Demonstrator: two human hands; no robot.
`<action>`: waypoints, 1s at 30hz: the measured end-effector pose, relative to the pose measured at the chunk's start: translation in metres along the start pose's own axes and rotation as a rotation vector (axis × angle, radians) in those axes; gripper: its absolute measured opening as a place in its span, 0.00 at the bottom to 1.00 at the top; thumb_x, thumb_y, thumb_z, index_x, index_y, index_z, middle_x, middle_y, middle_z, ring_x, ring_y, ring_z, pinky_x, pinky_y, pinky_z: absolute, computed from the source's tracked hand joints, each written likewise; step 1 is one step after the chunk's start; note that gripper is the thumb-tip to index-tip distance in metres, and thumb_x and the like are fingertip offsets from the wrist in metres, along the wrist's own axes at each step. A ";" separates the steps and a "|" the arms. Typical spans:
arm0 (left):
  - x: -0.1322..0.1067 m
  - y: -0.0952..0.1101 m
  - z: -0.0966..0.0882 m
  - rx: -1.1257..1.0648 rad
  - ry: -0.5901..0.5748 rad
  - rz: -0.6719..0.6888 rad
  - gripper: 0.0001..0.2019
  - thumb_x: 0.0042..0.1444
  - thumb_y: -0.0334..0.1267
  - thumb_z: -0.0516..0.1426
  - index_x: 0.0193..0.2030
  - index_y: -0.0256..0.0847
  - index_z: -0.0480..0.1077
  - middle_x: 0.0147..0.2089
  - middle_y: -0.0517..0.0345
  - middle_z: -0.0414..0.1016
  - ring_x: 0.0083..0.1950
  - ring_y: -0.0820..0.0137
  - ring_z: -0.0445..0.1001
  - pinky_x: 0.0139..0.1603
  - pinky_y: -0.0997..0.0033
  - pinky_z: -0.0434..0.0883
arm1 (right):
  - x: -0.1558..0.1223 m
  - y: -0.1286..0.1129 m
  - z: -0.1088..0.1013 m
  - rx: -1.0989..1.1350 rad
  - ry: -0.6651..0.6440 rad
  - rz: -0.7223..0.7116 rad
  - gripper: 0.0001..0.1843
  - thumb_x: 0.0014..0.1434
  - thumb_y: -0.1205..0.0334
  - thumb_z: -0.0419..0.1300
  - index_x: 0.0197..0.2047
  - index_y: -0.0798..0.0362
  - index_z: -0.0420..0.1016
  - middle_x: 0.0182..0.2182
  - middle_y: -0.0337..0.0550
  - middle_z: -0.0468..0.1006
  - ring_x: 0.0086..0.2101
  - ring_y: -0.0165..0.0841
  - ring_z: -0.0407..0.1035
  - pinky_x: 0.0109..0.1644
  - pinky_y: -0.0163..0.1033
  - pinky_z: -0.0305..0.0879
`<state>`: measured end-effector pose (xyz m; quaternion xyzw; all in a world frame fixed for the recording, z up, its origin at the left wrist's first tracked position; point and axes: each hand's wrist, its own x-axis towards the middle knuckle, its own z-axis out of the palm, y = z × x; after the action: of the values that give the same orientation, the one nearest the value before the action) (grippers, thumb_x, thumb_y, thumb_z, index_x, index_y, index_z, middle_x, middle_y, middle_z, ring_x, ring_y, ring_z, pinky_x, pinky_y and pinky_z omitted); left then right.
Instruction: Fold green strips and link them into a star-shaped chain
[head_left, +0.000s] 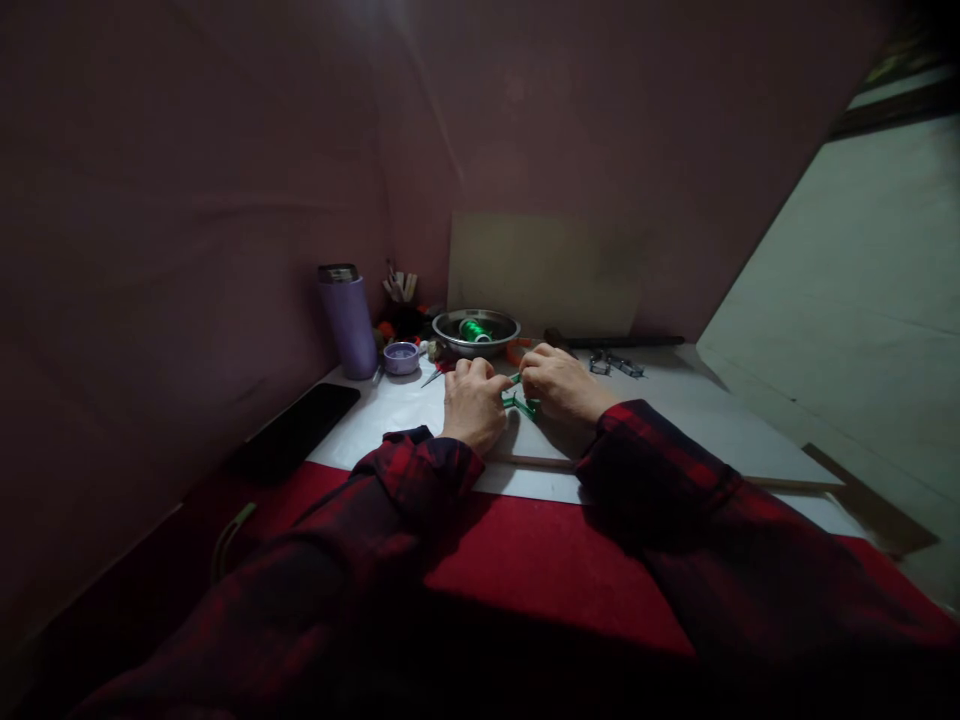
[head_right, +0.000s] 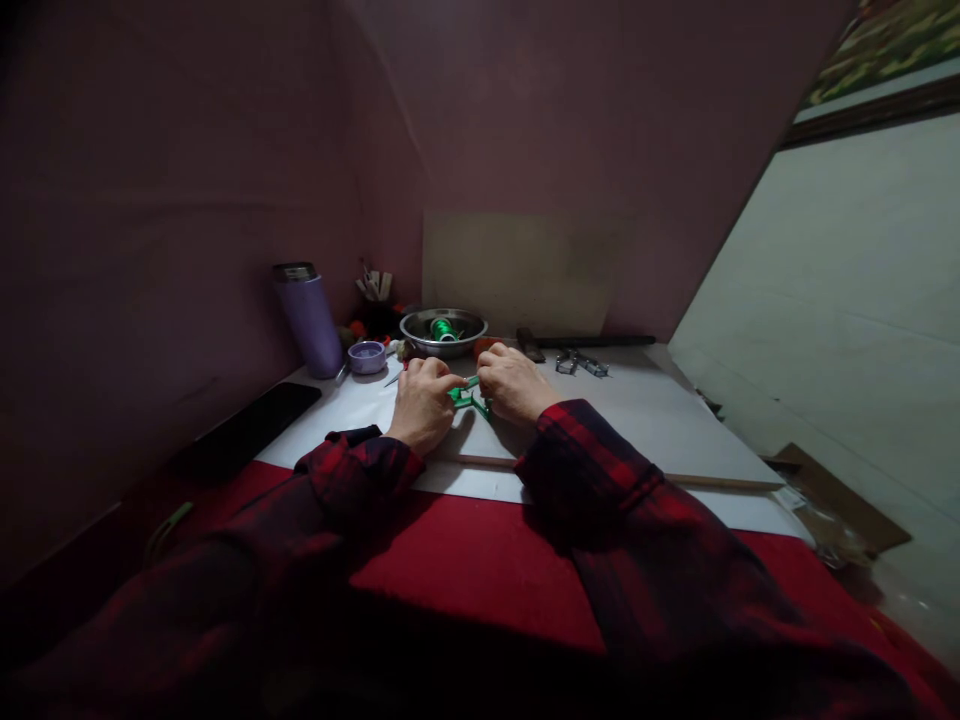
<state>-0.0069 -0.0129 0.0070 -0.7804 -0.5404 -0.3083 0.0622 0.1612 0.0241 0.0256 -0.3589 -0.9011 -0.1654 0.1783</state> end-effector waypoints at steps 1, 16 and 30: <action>0.000 0.000 0.001 -0.007 0.000 0.011 0.15 0.53 0.30 0.54 0.43 0.51 0.76 0.45 0.53 0.68 0.49 0.62 0.59 0.48 0.58 0.60 | -0.004 0.002 0.001 0.009 0.012 0.000 0.07 0.50 0.72 0.57 0.24 0.53 0.72 0.33 0.46 0.74 0.39 0.37 0.60 0.41 0.41 0.56; -0.001 -0.003 0.012 0.052 -0.056 0.174 0.17 0.55 0.32 0.53 0.45 0.57 0.75 0.48 0.53 0.64 0.51 0.59 0.57 0.49 0.56 0.59 | -0.033 0.009 0.007 0.223 0.145 0.052 0.09 0.52 0.74 0.54 0.25 0.53 0.70 0.27 0.45 0.71 0.34 0.36 0.59 0.37 0.40 0.58; 0.000 -0.003 0.012 0.081 -0.088 0.163 0.16 0.57 0.35 0.52 0.45 0.59 0.75 0.49 0.53 0.65 0.51 0.60 0.56 0.49 0.57 0.57 | -0.034 0.009 0.011 0.211 0.210 0.044 0.07 0.51 0.72 0.54 0.26 0.53 0.69 0.28 0.46 0.72 0.35 0.37 0.60 0.40 0.42 0.60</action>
<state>-0.0040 -0.0066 -0.0034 -0.8313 -0.4895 -0.2457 0.0946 0.1881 0.0153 0.0024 -0.3386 -0.8818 -0.1025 0.3118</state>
